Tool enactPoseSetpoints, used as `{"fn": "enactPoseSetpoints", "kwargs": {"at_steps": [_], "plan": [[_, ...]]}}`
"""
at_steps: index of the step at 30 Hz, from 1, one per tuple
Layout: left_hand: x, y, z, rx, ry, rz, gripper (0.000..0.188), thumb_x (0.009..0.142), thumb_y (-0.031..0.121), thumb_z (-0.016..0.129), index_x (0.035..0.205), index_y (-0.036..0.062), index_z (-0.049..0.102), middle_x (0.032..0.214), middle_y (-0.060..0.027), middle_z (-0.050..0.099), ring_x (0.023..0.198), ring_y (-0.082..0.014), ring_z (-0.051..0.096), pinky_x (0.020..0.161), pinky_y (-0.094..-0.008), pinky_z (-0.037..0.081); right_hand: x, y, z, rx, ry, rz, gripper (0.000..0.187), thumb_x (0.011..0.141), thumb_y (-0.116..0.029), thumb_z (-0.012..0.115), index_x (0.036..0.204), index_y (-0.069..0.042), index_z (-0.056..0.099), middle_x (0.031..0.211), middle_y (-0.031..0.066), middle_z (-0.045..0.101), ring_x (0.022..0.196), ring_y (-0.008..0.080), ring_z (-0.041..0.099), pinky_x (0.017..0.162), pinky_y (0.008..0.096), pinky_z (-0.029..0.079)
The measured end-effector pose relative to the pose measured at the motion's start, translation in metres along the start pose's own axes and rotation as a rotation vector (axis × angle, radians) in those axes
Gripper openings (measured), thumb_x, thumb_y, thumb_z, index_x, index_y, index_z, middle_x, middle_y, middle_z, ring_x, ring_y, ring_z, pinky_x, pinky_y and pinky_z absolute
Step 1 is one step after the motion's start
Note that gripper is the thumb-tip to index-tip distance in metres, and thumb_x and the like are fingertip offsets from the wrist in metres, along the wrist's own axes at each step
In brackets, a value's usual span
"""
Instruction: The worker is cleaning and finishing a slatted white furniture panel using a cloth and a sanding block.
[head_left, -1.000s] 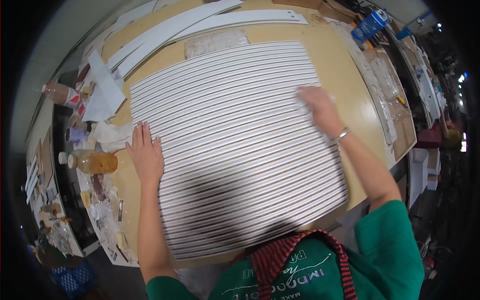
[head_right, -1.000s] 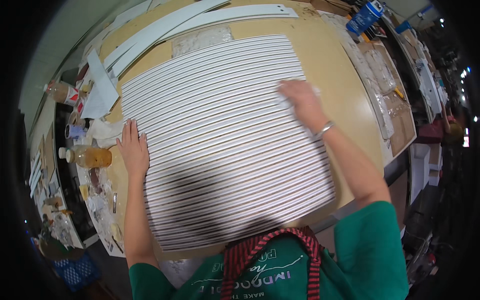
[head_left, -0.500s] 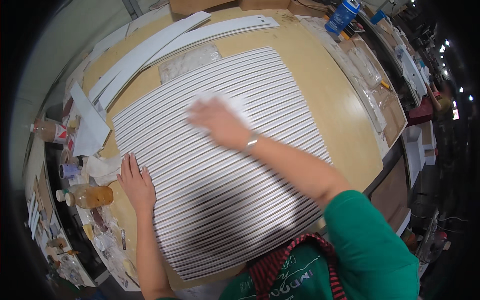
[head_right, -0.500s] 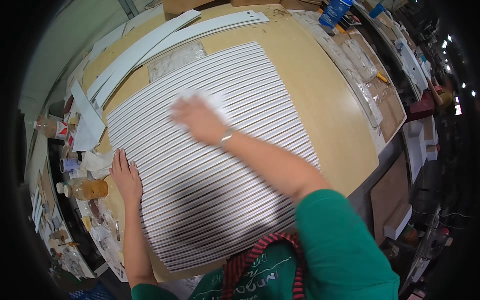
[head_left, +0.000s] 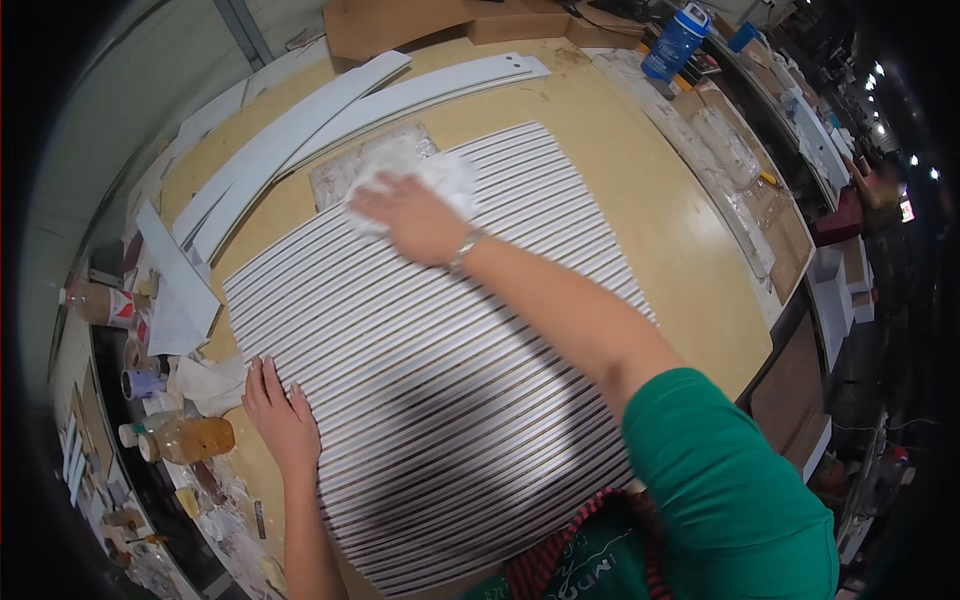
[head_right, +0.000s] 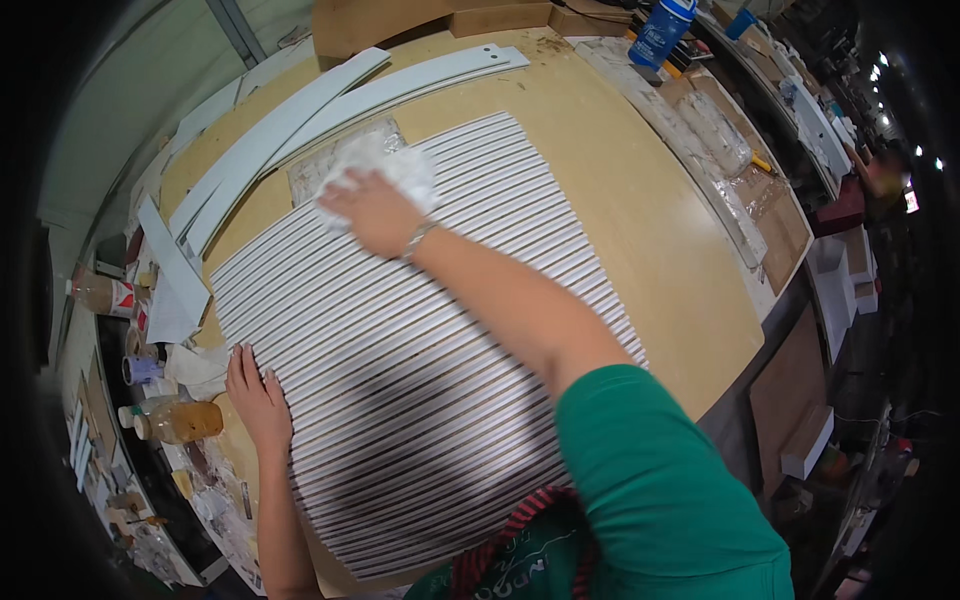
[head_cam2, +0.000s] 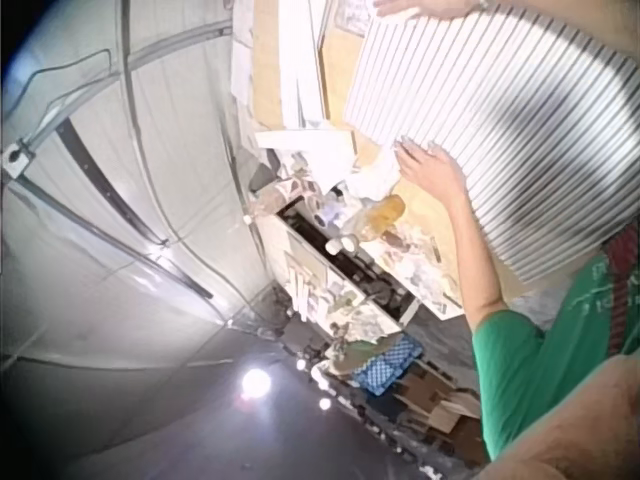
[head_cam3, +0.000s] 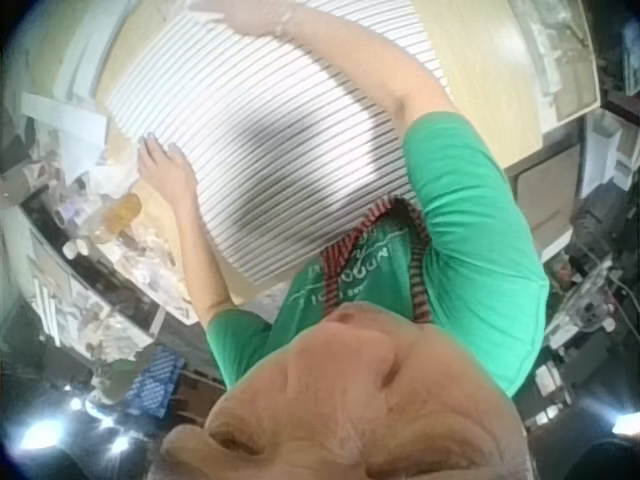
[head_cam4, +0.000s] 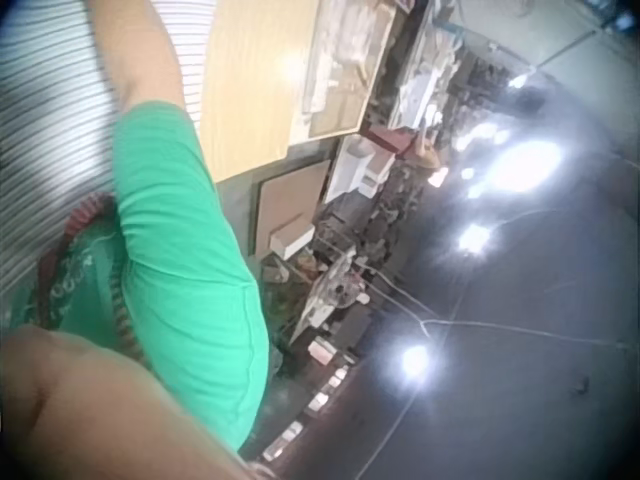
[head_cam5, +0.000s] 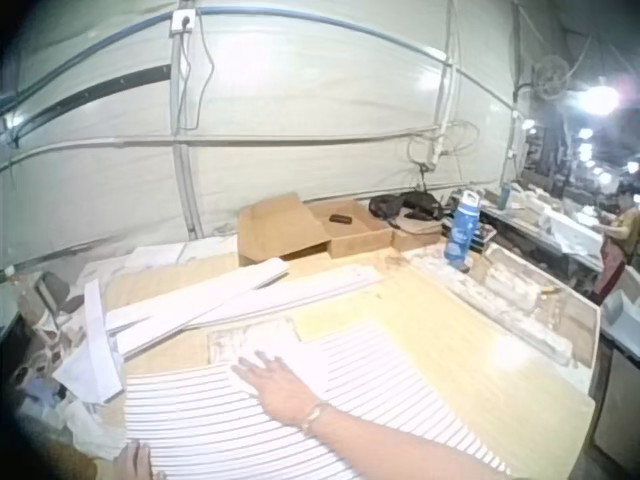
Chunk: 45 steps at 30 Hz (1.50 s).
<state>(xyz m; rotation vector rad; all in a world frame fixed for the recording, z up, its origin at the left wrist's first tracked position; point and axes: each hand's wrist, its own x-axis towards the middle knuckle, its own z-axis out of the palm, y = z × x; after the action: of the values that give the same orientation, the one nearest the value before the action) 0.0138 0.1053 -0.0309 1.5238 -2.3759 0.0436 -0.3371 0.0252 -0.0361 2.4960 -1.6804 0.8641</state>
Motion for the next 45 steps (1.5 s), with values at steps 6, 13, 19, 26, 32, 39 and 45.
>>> {"fn": "enactPoseSetpoints", "kwargs": {"at_steps": [6,13,19,26,32,39,45], "plan": [[0.004,0.013,-0.009,0.016,0.007,-0.022,0.050,0.095,0.013,0.049,0.141,-0.0030,0.041,0.146,-0.0229,0.039,0.133,-0.0418,0.036,0.112,-0.0528,0.026,-0.107,0.174,-0.158,0.034,0.177,0.935,0.048,0.086,0.008,0.051,0.132,-0.005,0.057,0.125,0.0191,0.064,0.109,0.0293,0.065,0.094,0.0366,0.052],[-0.002,0.003,-0.004,0.051,-0.010,-0.022,0.050,0.095,0.015,0.047,0.141,-0.0032,0.040,0.146,-0.0233,0.039,0.133,-0.0415,0.036,0.112,-0.0532,0.026,-0.019,0.046,-0.048,-0.040,-0.004,0.101,0.053,0.085,0.002,0.046,0.136,-0.013,0.053,0.146,0.0117,0.048,0.130,0.0343,0.047,0.112,0.0487,0.033],[0.001,0.007,-0.008,-0.002,0.003,-0.009,0.050,0.096,0.017,0.047,0.143,0.0007,0.041,0.148,-0.0209,0.039,0.135,-0.0405,0.035,0.112,-0.0547,0.025,-0.044,0.116,-0.074,-0.098,-0.001,0.218,0.052,0.084,-0.003,0.052,0.133,-0.020,0.058,0.135,0.0091,0.058,0.127,0.0311,0.049,0.108,0.0444,0.036],[0.002,0.005,0.001,0.034,-0.014,-0.027,0.051,0.096,0.017,0.048,0.143,0.0015,0.040,0.147,-0.0211,0.039,0.135,-0.0409,0.034,0.113,-0.0541,0.024,-0.040,0.144,-0.141,0.165,0.383,0.663,0.034,0.085,0.001,0.054,0.114,-0.006,0.070,0.107,0.0211,0.069,0.096,0.0343,0.068,0.086,0.0385,0.052],[0.066,0.092,-0.012,-0.431,0.081,0.108,0.065,0.092,0.021,0.055,0.148,-0.0021,0.032,0.152,-0.0250,0.033,0.138,-0.0422,0.032,0.115,-0.0511,0.020,-0.018,0.028,-0.140,0.898,-0.209,0.392,0.065,0.093,-0.036,0.063,0.145,-0.003,0.043,0.144,0.0146,0.050,0.133,0.0242,0.046,0.111,0.0328,0.035],[0.138,0.206,0.065,-0.036,-0.079,0.265,0.069,0.087,0.043,0.065,0.145,0.0132,0.044,0.153,-0.0183,0.036,0.142,-0.0383,0.029,0.110,-0.0688,0.016,-0.031,0.086,-0.097,0.038,-0.182,0.386,0.063,0.099,-0.041,0.050,0.149,-0.006,0.036,0.155,0.0149,0.035,0.145,0.0311,0.030,0.117,0.0482,0.023],[0.115,0.165,0.032,-0.119,-0.115,0.352,0.052,0.086,0.029,0.065,0.134,0.0130,0.055,0.148,-0.0107,0.044,0.139,-0.0336,0.034,0.111,-0.0632,0.021,-0.058,0.119,-0.076,-0.313,-0.201,0.480,0.067,0.098,-0.052,0.042,0.149,-0.009,0.036,0.157,0.0096,0.033,0.147,0.0266,0.025,0.119,0.0495,0.020]]}}
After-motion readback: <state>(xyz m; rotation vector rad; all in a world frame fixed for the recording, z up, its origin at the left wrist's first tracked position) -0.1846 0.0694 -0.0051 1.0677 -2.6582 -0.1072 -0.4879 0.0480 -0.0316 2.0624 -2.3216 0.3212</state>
